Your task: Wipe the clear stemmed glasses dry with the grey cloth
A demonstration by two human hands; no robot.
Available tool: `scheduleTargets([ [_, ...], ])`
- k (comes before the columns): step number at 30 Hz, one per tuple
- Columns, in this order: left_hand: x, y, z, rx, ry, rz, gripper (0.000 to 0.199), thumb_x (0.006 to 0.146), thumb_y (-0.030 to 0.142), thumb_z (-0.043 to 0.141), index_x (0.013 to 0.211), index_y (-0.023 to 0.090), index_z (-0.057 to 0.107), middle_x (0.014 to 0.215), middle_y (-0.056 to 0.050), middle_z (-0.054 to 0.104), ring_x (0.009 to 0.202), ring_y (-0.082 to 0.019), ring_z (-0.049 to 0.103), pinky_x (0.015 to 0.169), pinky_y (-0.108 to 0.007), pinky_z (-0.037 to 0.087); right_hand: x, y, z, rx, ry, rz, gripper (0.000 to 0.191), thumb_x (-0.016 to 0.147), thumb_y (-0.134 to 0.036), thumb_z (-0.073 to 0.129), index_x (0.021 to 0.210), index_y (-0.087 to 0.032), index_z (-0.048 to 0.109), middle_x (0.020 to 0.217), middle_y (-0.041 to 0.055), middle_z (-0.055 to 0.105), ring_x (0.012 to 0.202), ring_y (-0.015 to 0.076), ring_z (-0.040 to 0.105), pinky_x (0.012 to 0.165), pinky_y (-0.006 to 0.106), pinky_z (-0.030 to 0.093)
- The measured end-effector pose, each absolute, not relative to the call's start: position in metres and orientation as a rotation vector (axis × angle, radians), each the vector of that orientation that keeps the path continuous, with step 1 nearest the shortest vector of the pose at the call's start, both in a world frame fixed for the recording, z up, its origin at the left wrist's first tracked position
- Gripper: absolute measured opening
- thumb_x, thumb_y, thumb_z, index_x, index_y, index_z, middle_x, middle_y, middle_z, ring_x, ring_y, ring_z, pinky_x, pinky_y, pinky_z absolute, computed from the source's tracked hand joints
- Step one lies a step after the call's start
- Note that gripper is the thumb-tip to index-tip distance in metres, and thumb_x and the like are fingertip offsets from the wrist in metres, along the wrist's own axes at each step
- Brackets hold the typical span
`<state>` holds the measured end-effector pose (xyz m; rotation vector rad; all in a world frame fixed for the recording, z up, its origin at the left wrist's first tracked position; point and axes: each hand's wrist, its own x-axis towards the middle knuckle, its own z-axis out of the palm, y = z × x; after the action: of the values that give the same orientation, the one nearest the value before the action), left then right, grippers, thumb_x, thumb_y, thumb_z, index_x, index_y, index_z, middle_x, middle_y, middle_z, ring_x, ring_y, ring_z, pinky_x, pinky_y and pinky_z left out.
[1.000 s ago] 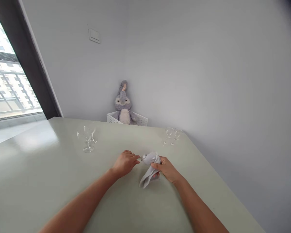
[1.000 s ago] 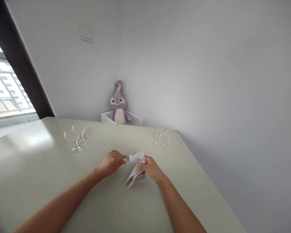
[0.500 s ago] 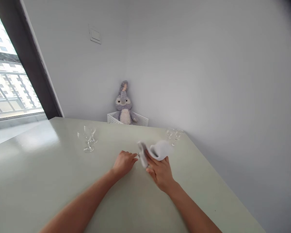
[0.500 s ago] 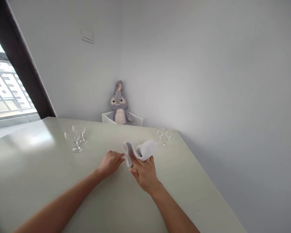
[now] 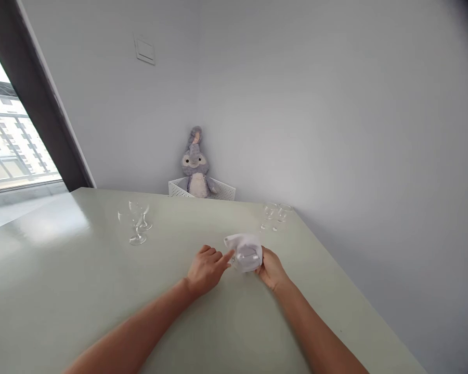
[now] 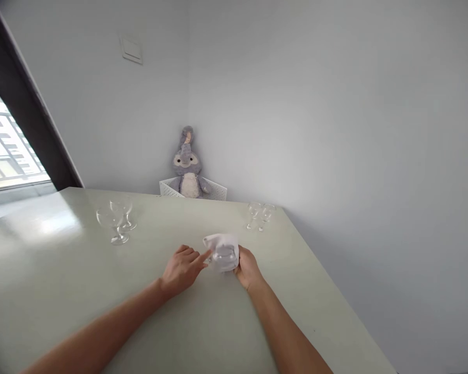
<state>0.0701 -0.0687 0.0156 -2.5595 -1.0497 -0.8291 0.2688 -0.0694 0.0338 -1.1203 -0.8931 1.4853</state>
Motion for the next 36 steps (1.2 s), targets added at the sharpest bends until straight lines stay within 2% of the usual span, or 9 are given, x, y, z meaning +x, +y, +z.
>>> scheduleTargets([
  [5,0.069,-0.065,0.017,-2.422,-1.329,-0.882,0.035,0.087,0.028,0.036,0.119,0.018,0.045,0.061,-0.002,0.058,0.058,-0.015,0.052,0.061,-0.029,0.034,0.237,-0.087,0.033,-0.921,-0.810,1.550,0.025,0.073,-0.037,0.053,0.083,-0.015,0.058,0.076,0.0043,0.062,0.064,0.0168,0.058,0.048,0.026,0.046],
  [9,0.074,-0.071,0.015,-2.533,-1.369,-0.974,0.041,0.085,0.021,0.036,0.125,0.016,0.037,0.070,-0.005,0.060,0.065,-0.017,0.054,0.064,-0.031,0.037,0.223,-0.099,0.030,-0.953,-0.971,1.424,0.026,0.076,-0.043,0.050,0.082,-0.017,0.052,0.071,0.0019,0.060,0.055,0.0140,0.056,0.046,0.025,0.043],
  [13,0.086,-0.079,0.009,-2.798,-1.383,-1.285,0.049,0.083,0.014,0.032,0.131,0.020,0.027,0.086,-0.006,0.059,0.078,-0.016,0.052,0.068,-0.029,0.041,0.226,-0.097,0.020,-1.230,-1.292,1.091,0.028,0.076,-0.045,0.049,0.070,-0.018,0.048,0.055,-0.0012,0.052,0.046,0.0133,0.049,0.045,0.025,0.038],
  [19,0.091,-0.079,0.016,-2.835,-1.722,-1.972,0.038,0.083,0.027,0.038,0.119,0.018,0.043,0.077,-0.001,0.056,0.071,-0.013,0.051,0.070,-0.026,0.042,0.234,-0.099,0.024,-1.258,-1.709,0.559,0.024,0.080,-0.035,0.043,0.075,-0.017,0.058,0.077,0.0051,0.058,0.071,0.0176,0.052,0.065,0.028,0.039],
  [22,0.088,-0.076,0.025,-2.664,-1.816,-2.419,0.029,0.082,0.035,0.041,0.100,0.016,0.053,0.074,-0.002,0.058,0.075,-0.014,0.054,0.072,-0.027,0.043,0.231,-0.100,0.028,-1.270,-1.578,0.771,0.027,0.080,-0.040,0.044,0.083,-0.018,0.058,0.065,0.0010,0.055,0.058,0.0138,0.050,0.055,0.025,0.039],
  [25,0.088,-0.079,0.029,-2.580,-1.740,-2.654,0.026,0.081,0.037,0.043,0.088,0.015,0.055,0.082,-0.006,0.062,0.086,-0.017,0.057,0.078,-0.030,0.042,0.224,-0.101,0.026,-1.194,-1.302,1.252,0.035,0.076,-0.048,0.047,0.090,-0.017,0.055,0.057,-0.0024,0.051,0.046,0.0115,0.047,0.040,0.021,0.032],
  [28,0.092,-0.086,0.027,-2.691,-1.731,-2.491,0.022,0.080,0.034,0.045,0.083,0.016,0.056,0.088,-0.008,0.064,0.088,-0.018,0.058,0.080,-0.031,0.042,0.215,-0.103,0.020,-1.000,-1.073,1.613,0.038,0.071,-0.051,0.053,0.082,-0.015,0.055,0.060,-0.0006,0.053,0.048,0.0113,0.051,0.039,0.019,0.033],
  [31,0.093,-0.087,0.024,-2.739,-1.723,-2.322,0.017,0.081,0.030,0.044,0.084,0.017,0.055,0.086,-0.006,0.065,0.087,-0.017,0.059,0.080,-0.031,0.043,0.211,-0.108,0.017,-0.932,-1.038,1.709,0.034,0.069,-0.047,0.057,0.077,-0.015,0.054,0.060,-0.0009,0.054,0.046,0.0083,0.049,0.039,0.018,0.034],
  [36,0.079,-0.069,0.016,-2.550,-1.797,-2.314,0.016,0.080,0.028,0.043,0.084,0.017,0.054,0.088,-0.006,0.065,0.087,-0.016,0.059,0.078,-0.032,0.043,0.212,-0.120,0.025,-0.951,-1.487,1.791,0.030,0.074,-0.045,0.053,0.078,-0.015,0.056,0.059,-0.0016,0.055,0.042,0.0072,0.050,0.035,0.015,0.030],
])
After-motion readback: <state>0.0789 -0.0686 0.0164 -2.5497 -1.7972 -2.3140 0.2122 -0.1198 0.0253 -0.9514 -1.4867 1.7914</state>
